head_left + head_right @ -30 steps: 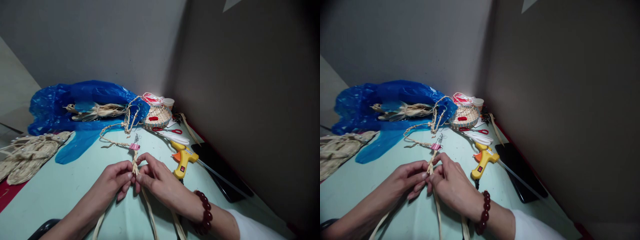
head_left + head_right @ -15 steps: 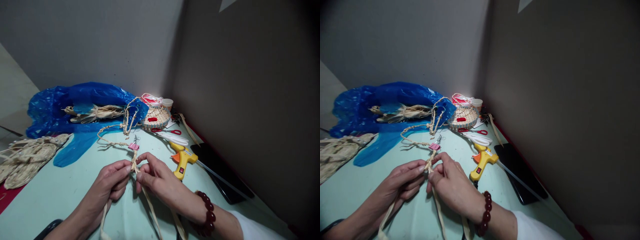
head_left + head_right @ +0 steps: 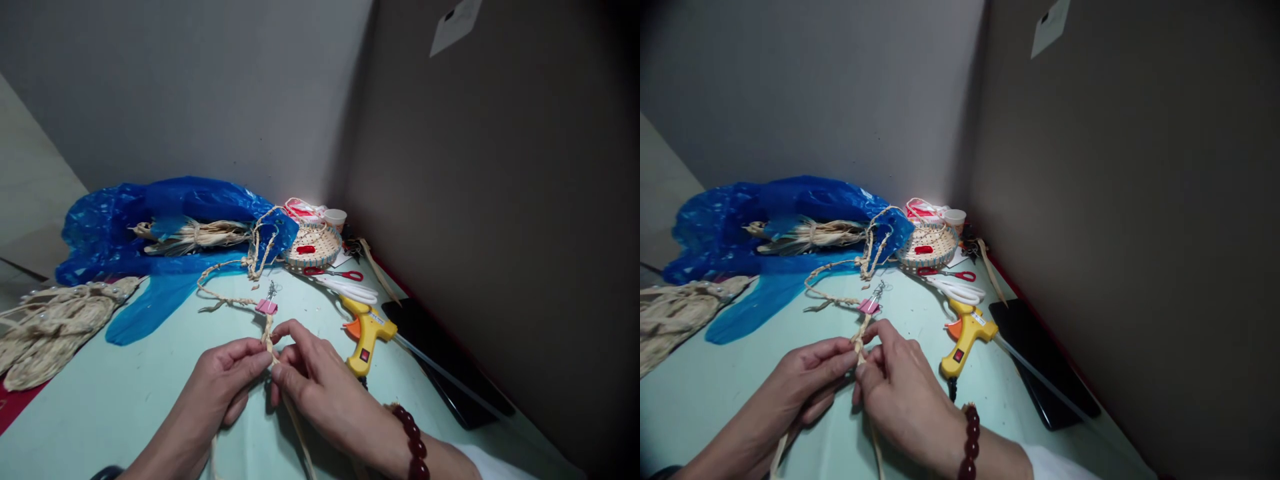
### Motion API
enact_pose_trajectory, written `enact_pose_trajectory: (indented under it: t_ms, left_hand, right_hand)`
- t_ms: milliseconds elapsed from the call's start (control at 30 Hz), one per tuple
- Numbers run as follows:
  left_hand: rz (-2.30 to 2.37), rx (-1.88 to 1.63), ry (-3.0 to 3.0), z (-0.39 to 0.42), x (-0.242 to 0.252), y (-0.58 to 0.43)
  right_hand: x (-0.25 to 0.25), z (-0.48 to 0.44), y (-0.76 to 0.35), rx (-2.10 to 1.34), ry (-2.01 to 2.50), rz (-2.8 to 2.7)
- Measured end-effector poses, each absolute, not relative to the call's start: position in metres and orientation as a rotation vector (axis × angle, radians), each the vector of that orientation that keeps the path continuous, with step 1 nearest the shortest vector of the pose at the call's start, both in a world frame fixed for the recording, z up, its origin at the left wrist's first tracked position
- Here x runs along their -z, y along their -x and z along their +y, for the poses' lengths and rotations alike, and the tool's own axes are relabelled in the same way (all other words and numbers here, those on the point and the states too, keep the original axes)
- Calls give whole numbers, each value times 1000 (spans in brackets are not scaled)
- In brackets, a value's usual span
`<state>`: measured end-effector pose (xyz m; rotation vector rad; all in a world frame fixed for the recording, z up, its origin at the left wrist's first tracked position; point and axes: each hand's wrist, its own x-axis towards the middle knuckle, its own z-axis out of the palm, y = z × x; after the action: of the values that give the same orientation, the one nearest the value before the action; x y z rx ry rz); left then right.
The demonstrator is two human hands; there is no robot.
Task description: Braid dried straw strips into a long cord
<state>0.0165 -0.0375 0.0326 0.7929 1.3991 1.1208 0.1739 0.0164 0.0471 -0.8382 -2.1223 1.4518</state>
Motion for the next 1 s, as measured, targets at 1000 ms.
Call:
enact_pose_trajectory:
  t_ms: [1000]
  left_hand:
    - [1363, -1060, -828, -54, -34, -19]
  right_hand:
    - [-40, -11, -168, -328, 669, -2882]
